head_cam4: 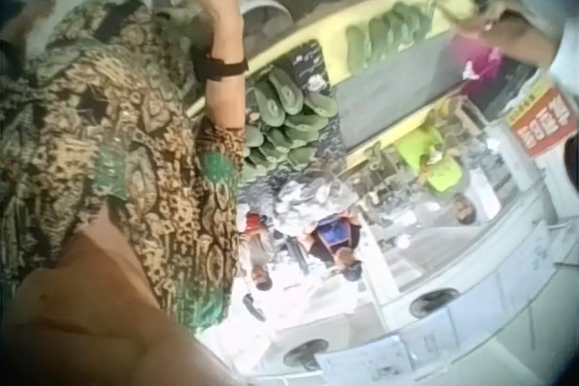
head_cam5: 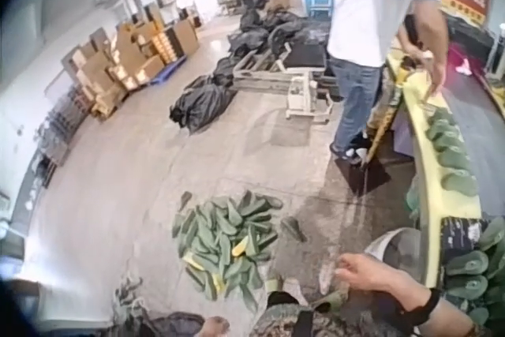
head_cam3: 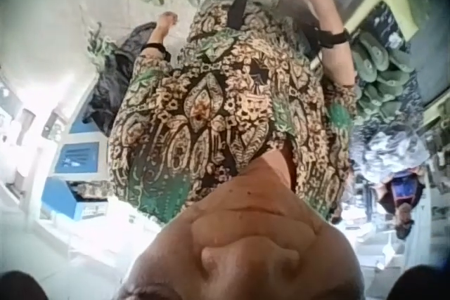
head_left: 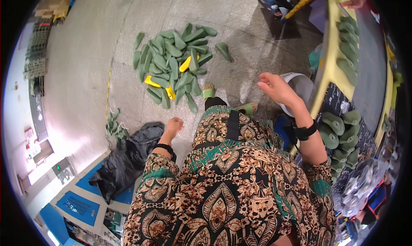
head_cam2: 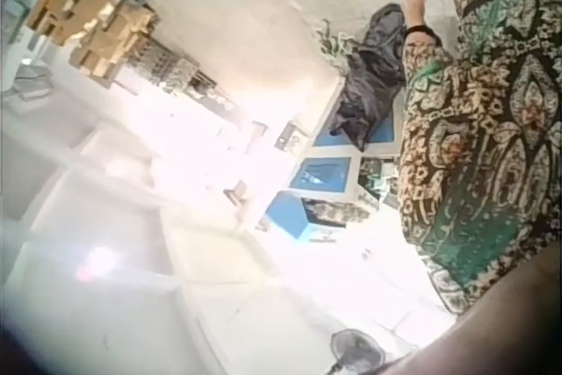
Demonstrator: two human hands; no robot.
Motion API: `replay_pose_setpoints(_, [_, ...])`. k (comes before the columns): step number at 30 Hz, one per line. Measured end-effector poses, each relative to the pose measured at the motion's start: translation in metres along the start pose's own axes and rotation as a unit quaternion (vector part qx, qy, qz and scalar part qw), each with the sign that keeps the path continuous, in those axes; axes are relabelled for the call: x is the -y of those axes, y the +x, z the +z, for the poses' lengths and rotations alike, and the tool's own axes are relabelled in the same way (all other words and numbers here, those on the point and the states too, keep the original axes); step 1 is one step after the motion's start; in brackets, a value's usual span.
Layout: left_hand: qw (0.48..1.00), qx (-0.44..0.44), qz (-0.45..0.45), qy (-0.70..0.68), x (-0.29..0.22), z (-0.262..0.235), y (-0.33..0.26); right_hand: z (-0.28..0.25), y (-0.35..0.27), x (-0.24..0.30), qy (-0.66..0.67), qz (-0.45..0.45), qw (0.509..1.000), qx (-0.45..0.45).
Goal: The recorder is picking up green and yellow shoe lasts from the floor and organizing them on a workspace near a conveyor belt in a shoe factory.
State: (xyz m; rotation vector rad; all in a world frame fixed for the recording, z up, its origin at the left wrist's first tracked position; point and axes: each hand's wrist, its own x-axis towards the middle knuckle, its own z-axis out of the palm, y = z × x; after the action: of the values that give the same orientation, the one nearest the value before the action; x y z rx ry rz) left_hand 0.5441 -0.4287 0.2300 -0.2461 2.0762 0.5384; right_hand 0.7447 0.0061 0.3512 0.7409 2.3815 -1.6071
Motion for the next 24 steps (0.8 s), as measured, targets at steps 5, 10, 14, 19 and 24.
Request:
replay_pose_setpoints(5, [0.997, 0.035, 0.01, -0.067, 0.015, 0.0, -0.003, 0.019, 0.008, -0.041, 0.077, 0.087, 0.993, 0.021])
replay_pose_setpoints(10, [0.994, -0.082, 0.013, -0.068, 0.013, -0.01, -0.001, 0.022, 0.016, -0.127, 0.091, 0.105, 0.99, 0.036])
replay_pose_setpoints(14, [0.992, -0.11, 0.018, -0.055, 0.036, -0.007, 0.018, 0.048, 0.046, -0.154, 0.166, 0.169, 0.971, 0.008])
replay_pose_setpoints(19, [0.994, -0.088, 0.043, -0.051, 0.004, 0.025, 0.109, 0.085, 0.132, -0.209, -0.028, 0.15, 0.982, 0.107])
replay_pose_setpoints(24, [0.966, -0.069, 0.108, 0.225, 0.026, 0.093, 0.221, 0.126, 0.28, -0.256, -0.186, 0.091, 0.973, 0.101])
